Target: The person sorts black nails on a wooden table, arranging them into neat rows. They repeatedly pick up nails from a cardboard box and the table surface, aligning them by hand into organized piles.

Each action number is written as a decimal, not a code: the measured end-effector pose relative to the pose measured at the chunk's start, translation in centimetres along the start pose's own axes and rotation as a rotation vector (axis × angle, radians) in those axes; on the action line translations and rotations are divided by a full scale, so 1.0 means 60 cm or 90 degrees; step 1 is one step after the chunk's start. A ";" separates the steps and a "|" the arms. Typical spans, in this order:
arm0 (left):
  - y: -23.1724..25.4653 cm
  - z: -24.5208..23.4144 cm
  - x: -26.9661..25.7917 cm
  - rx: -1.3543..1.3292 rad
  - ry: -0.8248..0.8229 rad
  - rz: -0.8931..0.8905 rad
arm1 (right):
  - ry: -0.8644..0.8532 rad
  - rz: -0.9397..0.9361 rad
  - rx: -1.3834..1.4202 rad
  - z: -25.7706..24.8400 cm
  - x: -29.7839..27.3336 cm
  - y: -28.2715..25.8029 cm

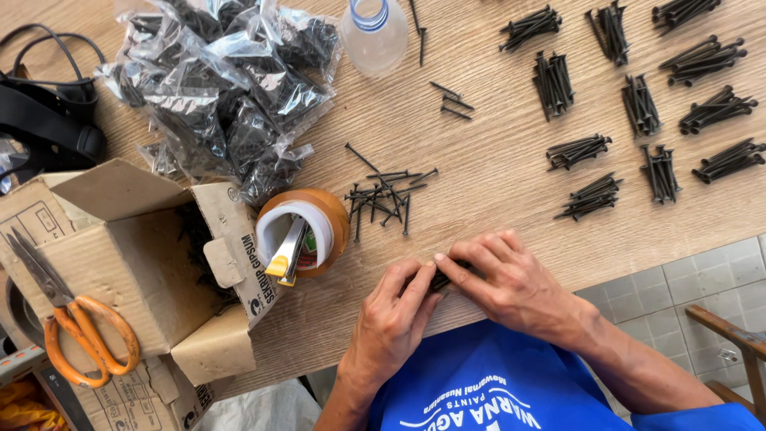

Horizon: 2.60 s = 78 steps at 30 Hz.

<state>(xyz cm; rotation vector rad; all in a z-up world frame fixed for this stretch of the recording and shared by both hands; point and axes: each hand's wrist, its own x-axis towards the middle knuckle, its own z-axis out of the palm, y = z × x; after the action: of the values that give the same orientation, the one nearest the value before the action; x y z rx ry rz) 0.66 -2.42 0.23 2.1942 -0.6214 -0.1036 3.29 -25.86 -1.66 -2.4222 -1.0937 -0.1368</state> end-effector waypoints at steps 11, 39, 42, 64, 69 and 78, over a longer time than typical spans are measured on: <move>0.031 0.047 0.025 0.030 0.022 0.078 | 0.016 0.028 0.037 -0.017 -0.068 0.016; 0.245 0.533 0.554 0.290 -0.005 0.249 | 0.268 0.368 -0.202 -0.224 -0.383 0.399; 0.229 0.454 0.658 0.371 -0.214 0.251 | 0.285 0.384 -0.236 -0.231 -0.303 0.448; -0.004 0.184 0.974 0.320 -0.233 0.021 | 0.276 0.434 -0.225 -0.191 0.123 0.710; -0.007 0.180 0.971 0.329 -0.226 0.045 | 0.235 0.445 -0.156 -0.204 0.117 0.702; -0.016 0.179 0.969 0.348 -0.213 0.060 | 0.236 0.448 -0.104 -0.208 0.109 0.707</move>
<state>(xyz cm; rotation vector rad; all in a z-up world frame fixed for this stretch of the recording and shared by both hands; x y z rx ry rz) 48.87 -36.67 0.30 2.6927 -1.0350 -0.2842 39.92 -51.23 -5.00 -2.6275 -0.0485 -0.4259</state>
